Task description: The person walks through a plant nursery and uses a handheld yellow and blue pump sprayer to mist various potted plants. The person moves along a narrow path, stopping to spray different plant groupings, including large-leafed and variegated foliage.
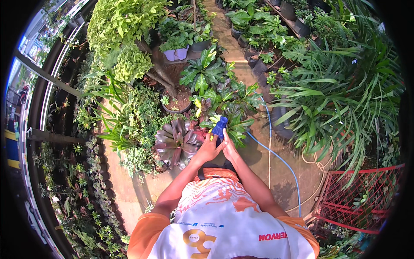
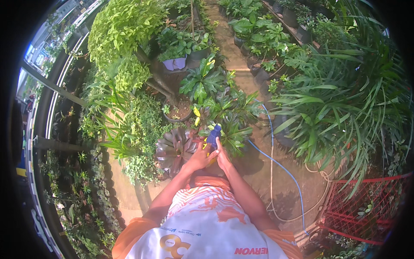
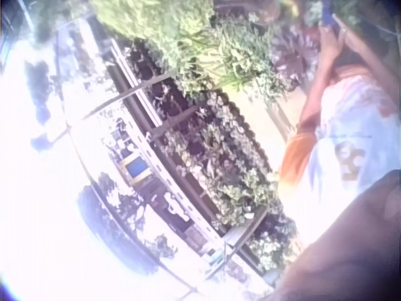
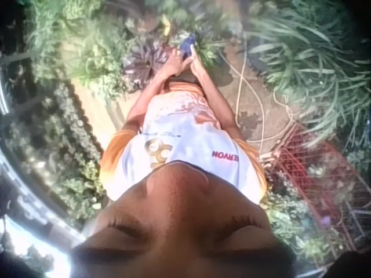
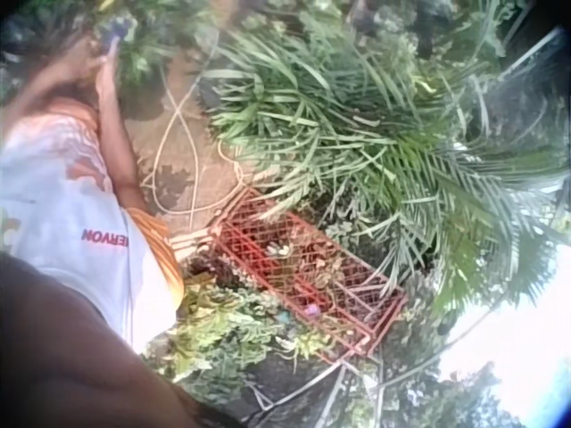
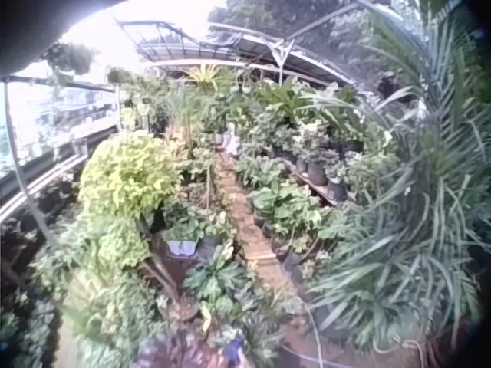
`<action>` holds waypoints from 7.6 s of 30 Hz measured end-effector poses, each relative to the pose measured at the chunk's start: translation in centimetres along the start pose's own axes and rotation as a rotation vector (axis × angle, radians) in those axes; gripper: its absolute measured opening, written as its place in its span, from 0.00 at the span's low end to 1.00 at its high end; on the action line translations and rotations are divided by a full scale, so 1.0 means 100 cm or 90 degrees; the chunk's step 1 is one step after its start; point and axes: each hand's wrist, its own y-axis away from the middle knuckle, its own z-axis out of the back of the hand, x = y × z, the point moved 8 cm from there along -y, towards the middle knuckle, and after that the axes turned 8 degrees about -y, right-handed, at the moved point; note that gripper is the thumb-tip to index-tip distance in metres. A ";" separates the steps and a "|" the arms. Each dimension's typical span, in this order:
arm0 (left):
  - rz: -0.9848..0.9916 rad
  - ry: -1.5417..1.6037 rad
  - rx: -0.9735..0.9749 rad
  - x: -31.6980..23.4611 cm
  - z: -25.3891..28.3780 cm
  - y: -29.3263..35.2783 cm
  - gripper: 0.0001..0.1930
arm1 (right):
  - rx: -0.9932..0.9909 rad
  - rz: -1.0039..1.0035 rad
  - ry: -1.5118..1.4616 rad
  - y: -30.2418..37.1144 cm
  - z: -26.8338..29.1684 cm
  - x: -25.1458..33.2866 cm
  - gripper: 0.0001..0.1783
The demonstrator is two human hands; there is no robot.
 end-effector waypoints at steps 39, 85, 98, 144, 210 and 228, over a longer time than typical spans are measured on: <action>0.296 -0.099 -0.295 -0.005 0.163 0.095 0.14 | 0.415 -0.134 0.426 0.045 -0.011 -0.103 0.14; 0.222 0.088 -0.496 0.107 0.042 0.084 0.19 | 0.432 -0.119 0.570 0.023 -0.044 -0.130 0.18; 0.195 0.430 -0.293 0.102 0.112 0.090 0.28 | 0.529 -0.118 0.550 0.044 -0.102 -0.145 0.16; 0.230 0.512 -0.501 0.104 0.041 0.094 0.21 | 0.457 -0.138 0.588 0.030 -0.041 -0.139 0.17; -0.098 -0.295 -0.212 -0.044 -0.009 -0.061 0.18 | 0.113 0.081 0.297 0.014 0.052 0.000 0.15; -0.088 -0.185 -0.138 -0.039 0.031 -0.046 0.16 | 0.172 0.029 0.308 -0.007 0.046 -0.022 0.14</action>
